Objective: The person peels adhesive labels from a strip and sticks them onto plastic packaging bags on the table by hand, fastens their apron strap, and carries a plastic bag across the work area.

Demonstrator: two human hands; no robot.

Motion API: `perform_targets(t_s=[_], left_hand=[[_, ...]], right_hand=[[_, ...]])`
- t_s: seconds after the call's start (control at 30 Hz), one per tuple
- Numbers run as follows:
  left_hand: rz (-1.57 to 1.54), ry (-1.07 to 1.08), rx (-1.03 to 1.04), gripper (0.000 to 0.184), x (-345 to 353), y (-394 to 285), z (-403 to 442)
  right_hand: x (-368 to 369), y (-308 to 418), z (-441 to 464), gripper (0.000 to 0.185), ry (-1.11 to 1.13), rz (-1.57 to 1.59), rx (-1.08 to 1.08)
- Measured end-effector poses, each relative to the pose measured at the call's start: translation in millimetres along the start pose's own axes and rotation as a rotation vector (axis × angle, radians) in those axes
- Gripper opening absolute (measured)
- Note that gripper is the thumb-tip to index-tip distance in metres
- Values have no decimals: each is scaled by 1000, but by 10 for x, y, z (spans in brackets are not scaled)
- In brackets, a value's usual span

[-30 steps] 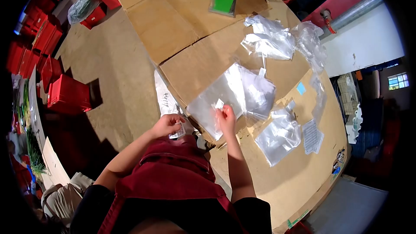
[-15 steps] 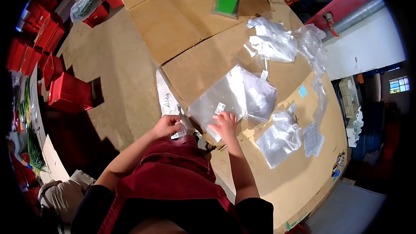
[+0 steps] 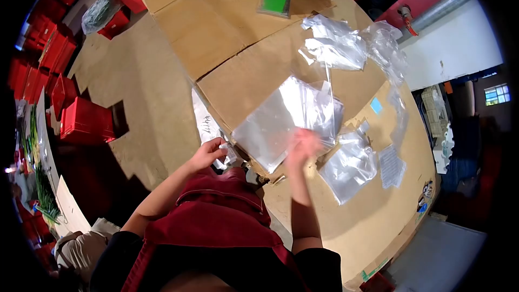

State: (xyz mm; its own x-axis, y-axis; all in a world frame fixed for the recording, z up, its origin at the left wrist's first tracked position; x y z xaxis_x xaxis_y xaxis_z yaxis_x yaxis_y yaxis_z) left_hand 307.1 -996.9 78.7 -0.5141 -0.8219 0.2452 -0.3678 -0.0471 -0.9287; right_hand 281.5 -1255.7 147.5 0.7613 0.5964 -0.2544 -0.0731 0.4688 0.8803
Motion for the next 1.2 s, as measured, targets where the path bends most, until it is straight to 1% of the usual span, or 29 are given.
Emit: perform_targets(t_s=[0.03,0.07,0.1,0.13,0.17,0.2,0.23,0.27,0.3,0.37,0.43,0.47,0.5,0.53,0.57,0.63,0.67,0.7,0.77,0.8,0.87,0.93,0.97,1.0,1.03,1.07,1.1,1.17,1.2], left_hand=[[-5,5,2,13,65,-7,13],[16,78,104,14,172,-84,27],[41,149,206,16,237,-152,23],[133,189,192,19,218,-117,31],[137,186,195,19,183,-112,39],[183,170,143,17,146,-81,39],[229,159,90,14,105,-42,46],[346,136,13,11,38,51,68],[346,142,12,11,37,14,72],[662,160,-58,15,-7,-58,71],[710,163,-18,18,-42,-46,25],[658,132,11,18,-50,-57,-10],[607,98,45,18,-75,-79,-13],[560,86,45,16,-78,-110,-43],[557,80,41,16,-77,-81,-80],[214,-37,185,8,-110,-98,-76],[199,-40,225,11,-100,-173,-74],[196,-39,221,11,-109,-166,-79],[256,-44,55,23,-148,-82,-62],[239,-51,64,24,-113,-128,-56],[275,-52,68,23,-128,-140,-31],[307,-56,58,22,-139,-129,-41],[309,-73,35,20,-152,-119,-52],[311,-90,12,18,-158,-109,-64],[311,-88,7,18,-143,-116,-82],[270,-66,-27,17,-115,-125,-98],[231,-42,-55,16,-95,-131,-87],[223,-14,-42,18,-48,-94,-51],[288,27,-23,17,-5,-116,-33]], right_hand=[[252,-41,-244,11,433,-7,137],[534,-19,-577,15,838,75,366],[639,-26,-854,20,1132,-61,665],[679,7,-931,20,1115,42,699],[711,5,-964,20,1096,143,732],[730,-54,-974,20,1095,145,731],[750,-168,-991,19,1078,162,781],[765,-297,-1002,18,1058,178,831],[770,-459,-973,18,1052,177,834],[691,-702,-611,18,780,-163,433],[541,-546,-288,27,831,-640,820],[484,-803,-328,27,833,-637,818],[455,-1126,-326,33,682,-714,512],[422,-1217,-358,39,527,-777,210],[380,-1118,-414,39,535,-776,209],[410,-481,-452,41,628,-712,-258],[362,-351,-509,33,692,-640,-322],[362,-470,-552,33,695,-643,-319],[365,-825,-557,21,638,-605,-195],[361,-814,-535,21,631,-605,-197],[384,-912,-470,13,748,-544,87],[208,-1104,-271,9,644,-135,651],[45,-1238,-44,8,464,256,557],[-133,-1103,232,7,205,358,439],[-320,-970,433,6,116,184,370],[-424,-853,534,5,85,92,379],[-452,-741,546,5,76,92,379],[-401,-493,517,10,154,-239,188],[-352,-579,445,11,189,-170,265]])
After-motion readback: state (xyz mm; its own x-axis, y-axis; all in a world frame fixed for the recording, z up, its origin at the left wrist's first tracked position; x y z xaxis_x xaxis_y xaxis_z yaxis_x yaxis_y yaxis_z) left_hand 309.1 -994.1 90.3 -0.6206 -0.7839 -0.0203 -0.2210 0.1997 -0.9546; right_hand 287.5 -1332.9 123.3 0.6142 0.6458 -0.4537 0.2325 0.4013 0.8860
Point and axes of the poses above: each hand's wrist, its own z-axis towards the middle knuckle, its own x-axis out of the palm, y = z × x, the point moved 5 cm from there along z, towards the middle knuckle, and after that the axes turned 10 degrees about x, right-handed, at the moved point
